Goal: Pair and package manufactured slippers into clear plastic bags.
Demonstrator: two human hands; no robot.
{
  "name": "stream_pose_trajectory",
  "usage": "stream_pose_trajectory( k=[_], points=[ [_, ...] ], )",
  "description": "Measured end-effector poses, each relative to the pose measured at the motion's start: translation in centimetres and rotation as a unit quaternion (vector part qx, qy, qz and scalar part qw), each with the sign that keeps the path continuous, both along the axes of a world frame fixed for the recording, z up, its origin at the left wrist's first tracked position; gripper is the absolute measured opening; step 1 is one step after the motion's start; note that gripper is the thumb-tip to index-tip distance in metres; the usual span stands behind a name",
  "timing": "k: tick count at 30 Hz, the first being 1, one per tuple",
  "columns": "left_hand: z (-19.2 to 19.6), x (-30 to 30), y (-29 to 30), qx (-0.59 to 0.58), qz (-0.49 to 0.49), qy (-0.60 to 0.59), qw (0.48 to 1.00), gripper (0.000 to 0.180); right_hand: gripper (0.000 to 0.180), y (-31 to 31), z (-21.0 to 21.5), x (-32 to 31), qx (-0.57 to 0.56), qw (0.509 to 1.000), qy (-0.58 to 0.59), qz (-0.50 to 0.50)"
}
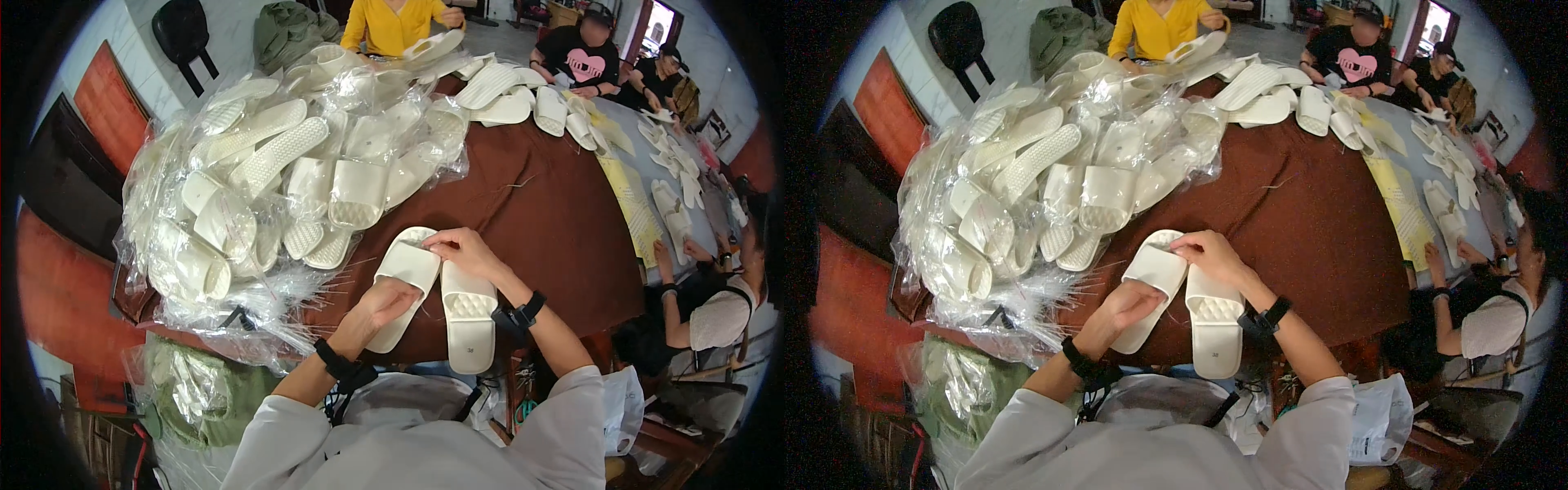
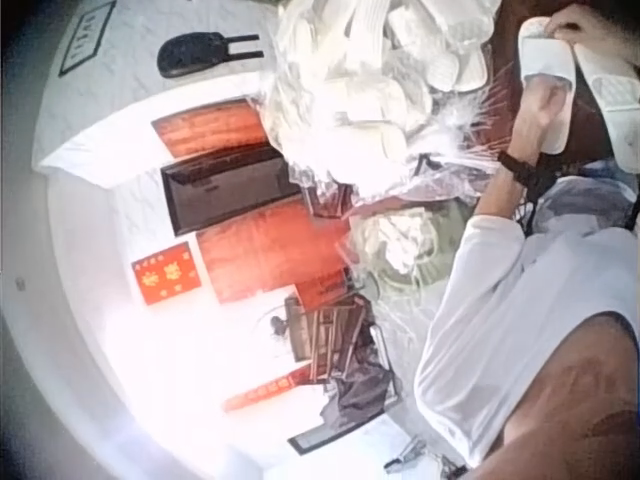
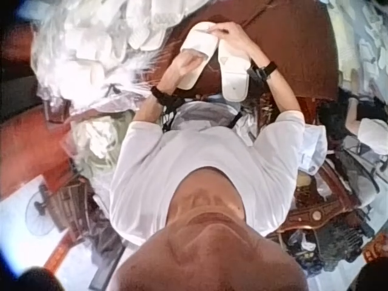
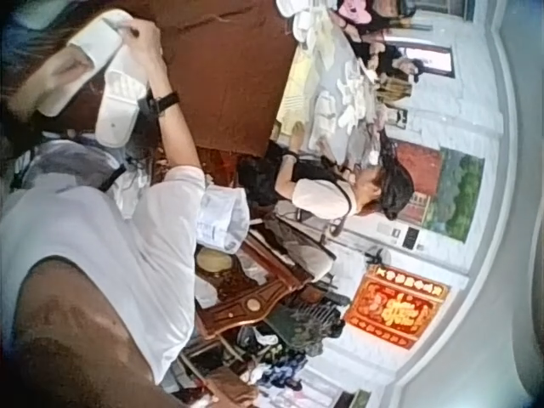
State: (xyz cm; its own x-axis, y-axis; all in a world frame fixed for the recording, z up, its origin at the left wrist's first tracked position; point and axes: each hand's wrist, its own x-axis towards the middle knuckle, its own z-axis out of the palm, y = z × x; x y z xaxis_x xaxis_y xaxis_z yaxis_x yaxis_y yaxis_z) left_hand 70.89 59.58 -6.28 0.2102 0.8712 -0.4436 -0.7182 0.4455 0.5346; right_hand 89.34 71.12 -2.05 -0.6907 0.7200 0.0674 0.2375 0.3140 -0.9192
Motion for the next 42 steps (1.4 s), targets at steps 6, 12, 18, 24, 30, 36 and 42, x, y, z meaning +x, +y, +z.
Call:
stream_pose_trajectory(
  k=[6,12,18,24,30,36,42],
  points=[
    [1.5,0.4,-0.2,-0.040,-0.003,0.015,0.999,0.027,0.017,-0.1,0.1,-0.9,0.053,0.998,-0.023,0.001],
    [0.9,0.8,-1.0,0.054,0.008,0.001,0.999,0.027,0.015,-0.7,0.5,-0.9,0.061,0.997,-0.031,-0.019],
    [4.7,1.5,-5.0,0.039,-0.006,0.190,0.981,0.038,0.013,-1.3,1.7,0.5,0.020,0.999,0.023,-0.042],
    [4.7,-0.8,-5.3,0.033,0.034,0.058,0.997,0.043,0.012,-2.4,2.2,0.0,0.035,0.998,0.027,-0.032],
    [3.9,1.9,-6.6,0.108,0.000,0.219,0.970,0.053,0.013,-2.9,2.2,-0.2,0.063,0.997,0.037,-0.024],
    [9.4,-0.5,-7.8,0.291,-0.122,0.608,0.729,0.023,0.011,-2.8,1.4,0.8,0.024,0.998,0.017,-0.048],
    [8.8,-0.3,-3.6,0.345,0.080,0.733,0.581,0.022,0.011,-4.2,1.2,-0.5,-0.027,0.998,0.058,-0.019]
  ],
)
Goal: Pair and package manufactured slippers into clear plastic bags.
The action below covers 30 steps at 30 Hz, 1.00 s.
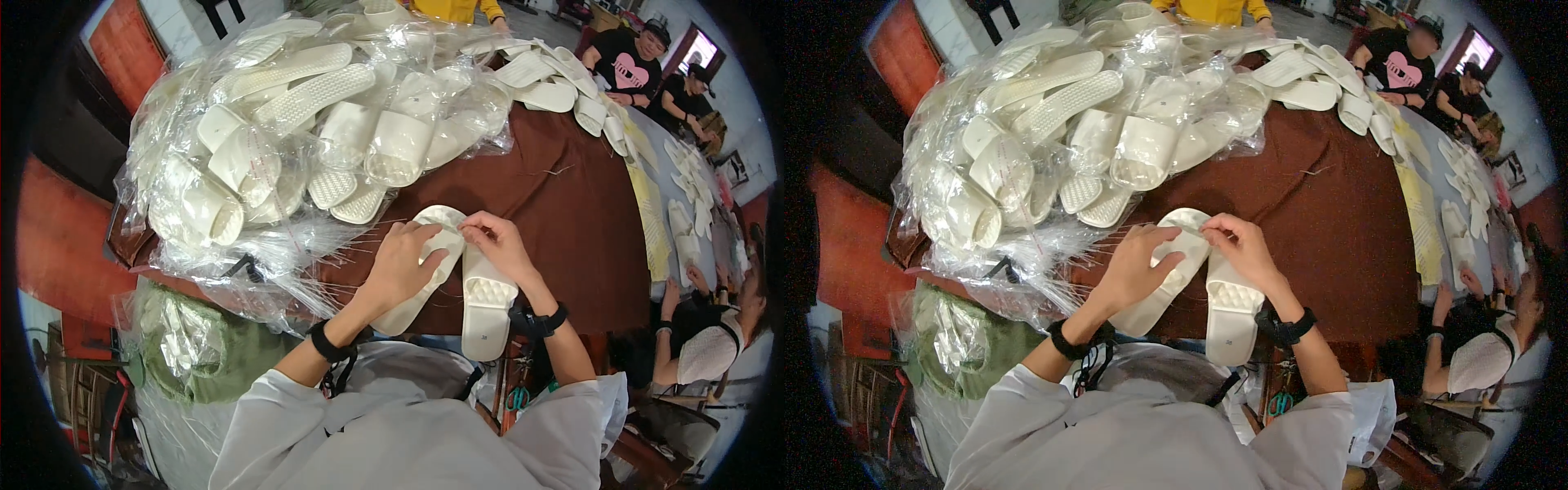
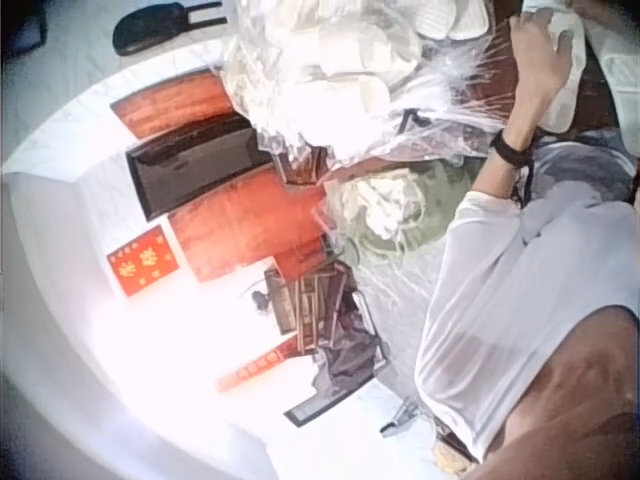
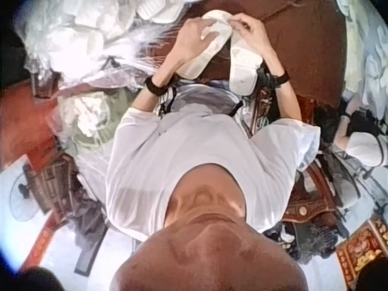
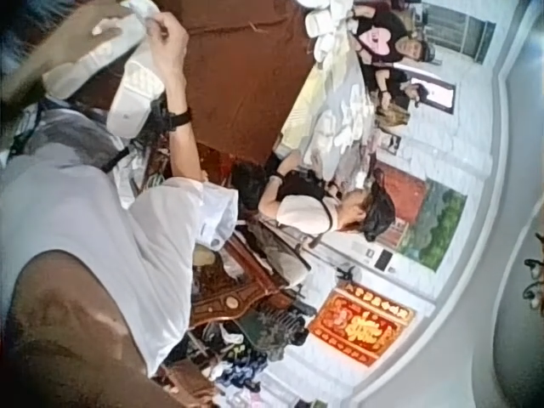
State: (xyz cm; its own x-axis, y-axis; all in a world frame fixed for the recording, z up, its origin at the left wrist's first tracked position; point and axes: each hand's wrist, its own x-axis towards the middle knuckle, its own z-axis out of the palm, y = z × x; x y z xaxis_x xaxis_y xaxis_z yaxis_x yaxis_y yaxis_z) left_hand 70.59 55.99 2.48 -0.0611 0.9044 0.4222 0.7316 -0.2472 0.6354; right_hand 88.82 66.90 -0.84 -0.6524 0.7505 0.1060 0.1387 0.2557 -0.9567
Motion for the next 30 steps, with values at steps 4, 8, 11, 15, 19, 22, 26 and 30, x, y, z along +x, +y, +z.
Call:
stream_pose_trajectory(
  k=[4,8,11,15,19,22,26,30],
  points=[
    [-1.9,1.0,2.4,-0.083,-0.013,0.003,0.996,0.021,0.011,-0.2,0.3,0.1,-0.008,1.000,-0.010,-0.013],
    [-3.0,1.3,3.9,-0.014,-0.001,-0.007,1.000,0.015,0.012,-0.7,0.7,0.4,0.029,0.999,-0.006,-0.039],
    [-3.1,1.1,4.3,-0.037,-0.016,-0.045,0.998,0.013,0.013,-0.9,1.1,0.7,0.082,0.995,0.005,-0.062],
    [-2.9,0.7,4.5,-0.090,-0.024,-0.208,0.974,0.012,0.013,-2.0,2.1,0.5,0.146,0.979,-0.028,-0.140],
    [-3.1,0.6,4.7,-0.104,-0.012,-0.257,0.961,0.014,0.009,-2.4,2.5,0.4,0.218,0.964,-0.058,-0.142],
    [-2.8,0.8,4.6,-0.068,-0.006,-0.221,0.973,0.013,0.007,-2.6,2.7,0.2,0.225,0.960,-0.100,-0.132],
    [-2.7,0.8,4.6,-0.082,-0.001,-0.216,0.973,0.012,0.007,-2.6,2.7,0.0,0.225,0.959,-0.112,-0.132],
    [-2.9,0.7,4.6,-0.071,-0.003,-0.200,0.977,0.013,0.008,-2.4,2.6,-0.2,0.229,0.958,-0.116,-0.127]
  ],
)
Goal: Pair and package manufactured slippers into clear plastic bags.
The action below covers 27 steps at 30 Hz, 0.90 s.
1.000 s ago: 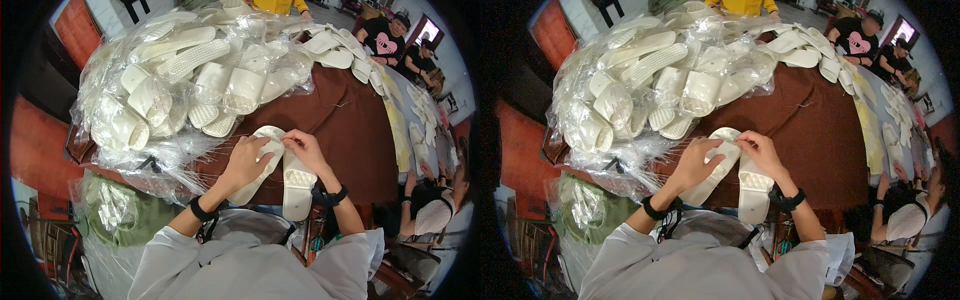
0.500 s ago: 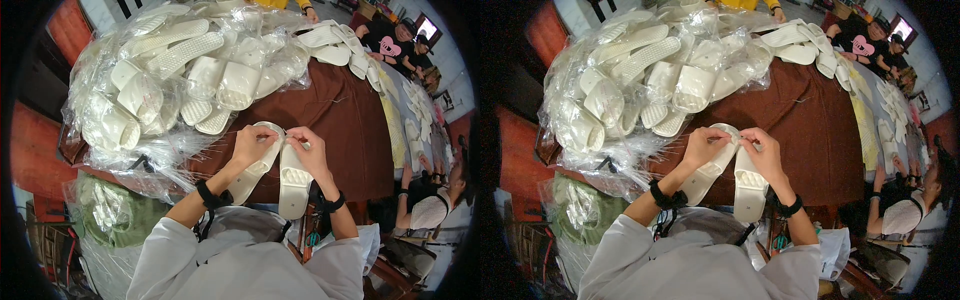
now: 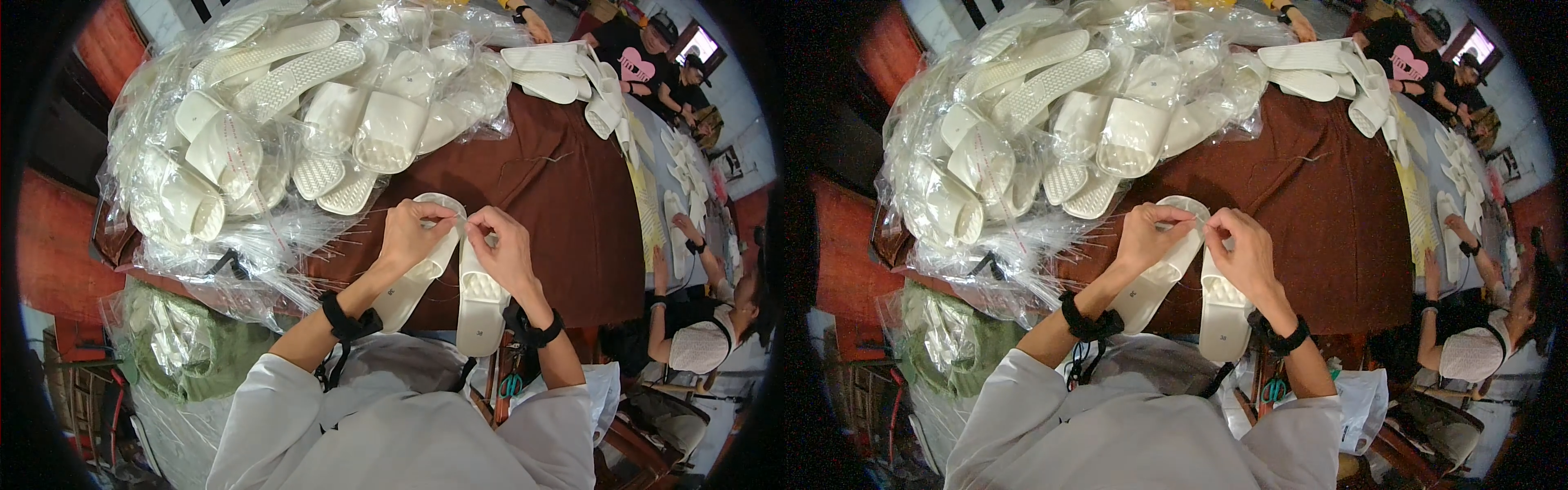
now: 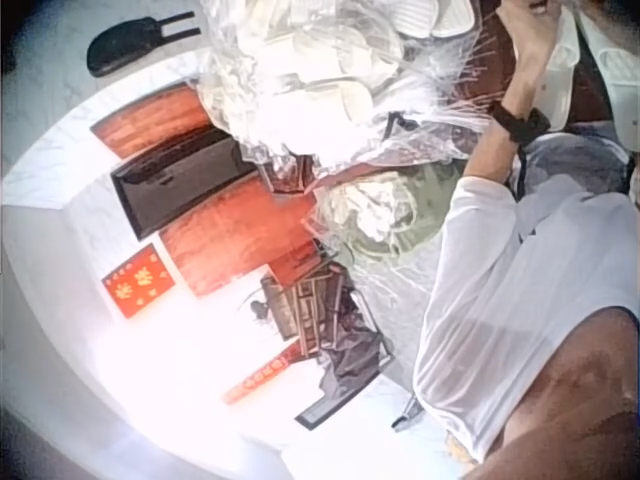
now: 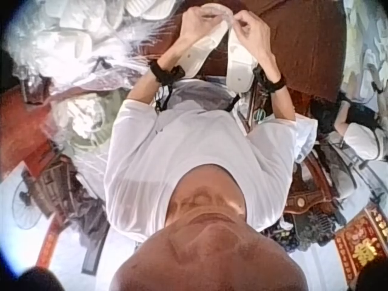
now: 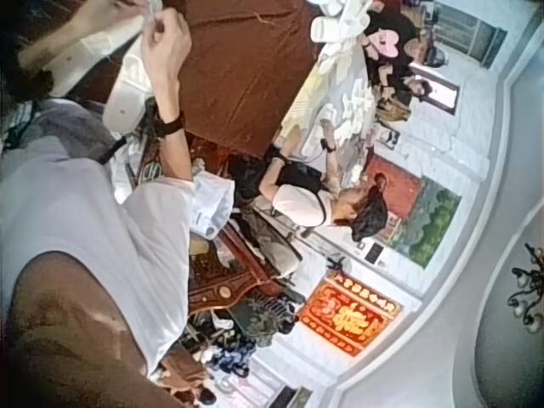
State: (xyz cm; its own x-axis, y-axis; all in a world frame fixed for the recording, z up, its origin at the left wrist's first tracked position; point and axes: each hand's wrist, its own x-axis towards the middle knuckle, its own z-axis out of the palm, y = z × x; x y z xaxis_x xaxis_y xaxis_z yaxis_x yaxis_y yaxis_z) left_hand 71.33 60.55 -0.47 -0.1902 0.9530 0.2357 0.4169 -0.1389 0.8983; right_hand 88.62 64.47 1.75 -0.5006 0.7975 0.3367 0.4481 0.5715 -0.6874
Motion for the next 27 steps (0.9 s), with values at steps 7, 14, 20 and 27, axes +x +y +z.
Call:
stream_pose_trajectory(
  k=[7,14,20,27],
  points=[
    [-0.2,0.1,0.1,-0.005,0.004,0.006,1.000,0.013,0.006,0.1,-0.2,0.1,-0.018,1.000,0.021,-0.003],
    [0.1,0.3,0.0,0.009,0.005,0.008,1.000,0.013,0.008,0.2,-0.1,0.2,-0.036,0.999,0.010,0.005],
    [0.0,0.3,-0.1,-0.020,-0.003,-0.007,1.000,0.014,0.010,0.4,-0.4,0.3,-0.022,1.000,0.005,0.006],
    [-0.6,1.2,-0.5,0.059,0.046,0.086,0.993,0.013,0.013,0.1,0.1,-0.6,-0.067,0.997,0.014,-0.025]
  ],
)
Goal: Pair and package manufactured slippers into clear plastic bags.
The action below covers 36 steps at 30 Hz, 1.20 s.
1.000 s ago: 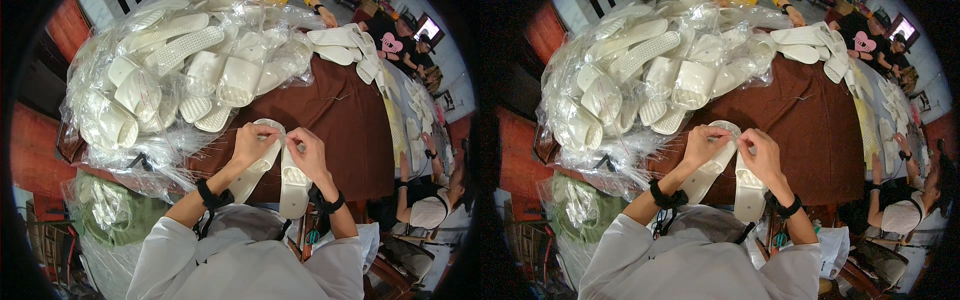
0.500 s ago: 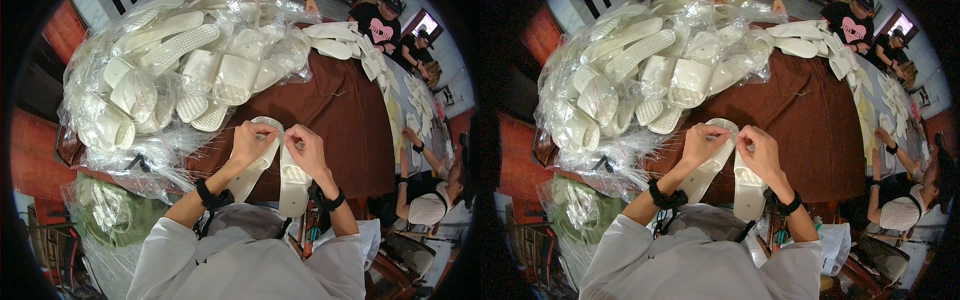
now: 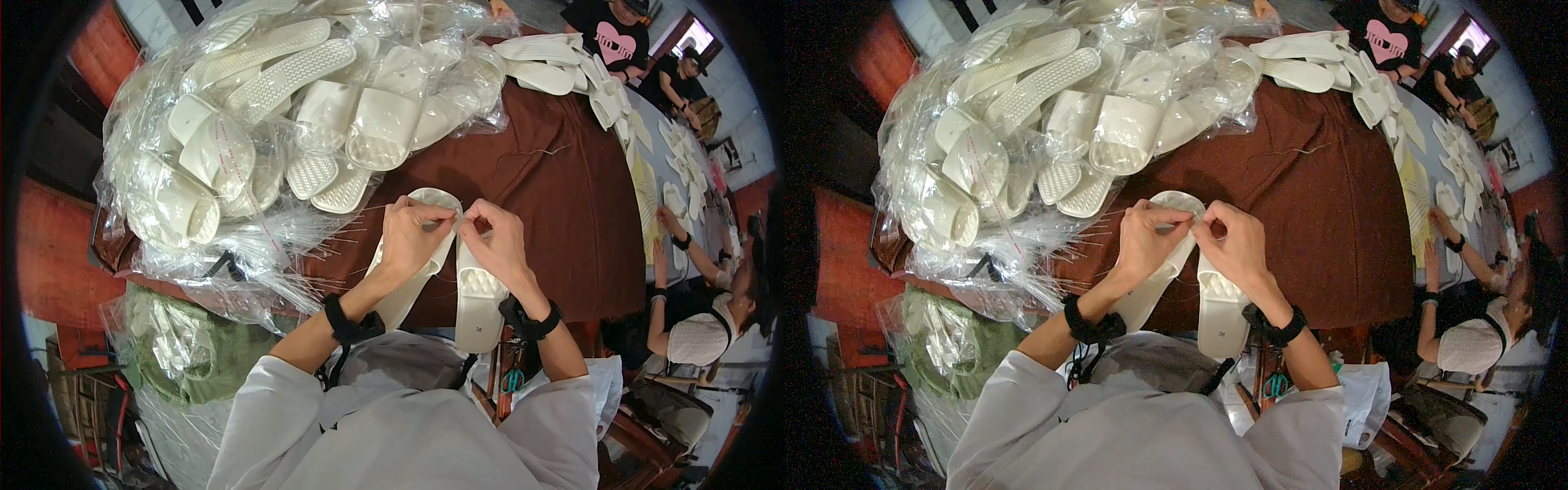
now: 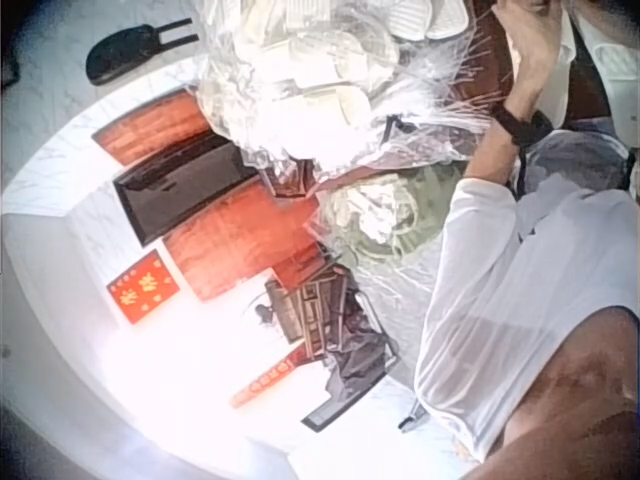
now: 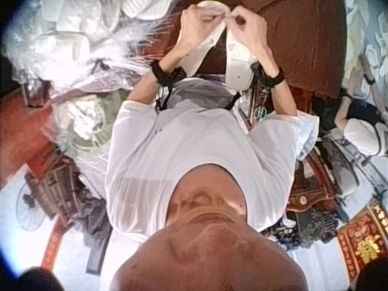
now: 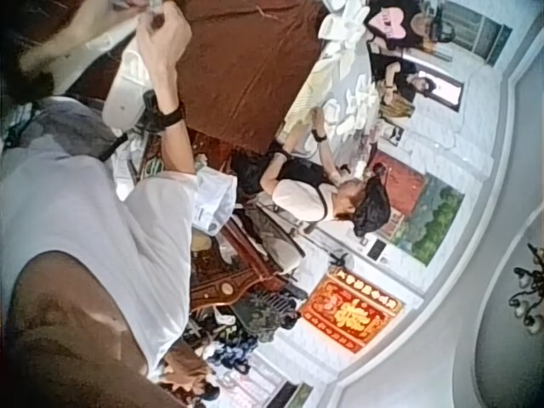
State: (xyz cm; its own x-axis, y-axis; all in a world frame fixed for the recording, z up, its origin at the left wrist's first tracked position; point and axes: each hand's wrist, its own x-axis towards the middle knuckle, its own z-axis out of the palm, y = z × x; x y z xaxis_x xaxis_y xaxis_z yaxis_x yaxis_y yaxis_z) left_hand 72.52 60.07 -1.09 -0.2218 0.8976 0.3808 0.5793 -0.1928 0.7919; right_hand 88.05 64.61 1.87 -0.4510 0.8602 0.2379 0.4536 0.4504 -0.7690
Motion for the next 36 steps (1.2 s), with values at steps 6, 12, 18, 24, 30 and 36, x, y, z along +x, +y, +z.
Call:
stream_pose_trajectory(
  k=[6,12,18,24,30,36],
  points=[
    [-0.1,0.2,-0.3,-0.015,0.005,0.001,1.000,0.014,0.014,-0.2,-0.3,0.0,-0.004,1.000,0.007,-0.007],
    [0.0,0.3,-0.3,0.003,0.004,0.038,0.999,0.014,0.014,0.0,-0.5,0.0,0.012,1.000,0.023,0.004],
    [0.4,0.3,-0.3,0.003,-0.010,0.089,0.996,0.013,0.016,0.2,-0.9,0.0,0.031,0.999,0.019,0.014],
    [0.2,0.3,-0.2,0.025,-0.029,0.106,0.994,0.013,0.015,0.7,-1.3,0.1,0.017,0.999,0.022,0.021],
    [0.0,0.2,-0.1,0.029,-0.029,0.093,0.995,0.013,0.012,0.7,-1.6,0.3,0.009,0.998,0.039,0.043],
    [0.0,0.3,0.1,0.023,-0.013,0.075,0.997,0.012,0.009,0.5,-1.5,0.3,0.021,0.997,0.065,0.040]
  ],
)
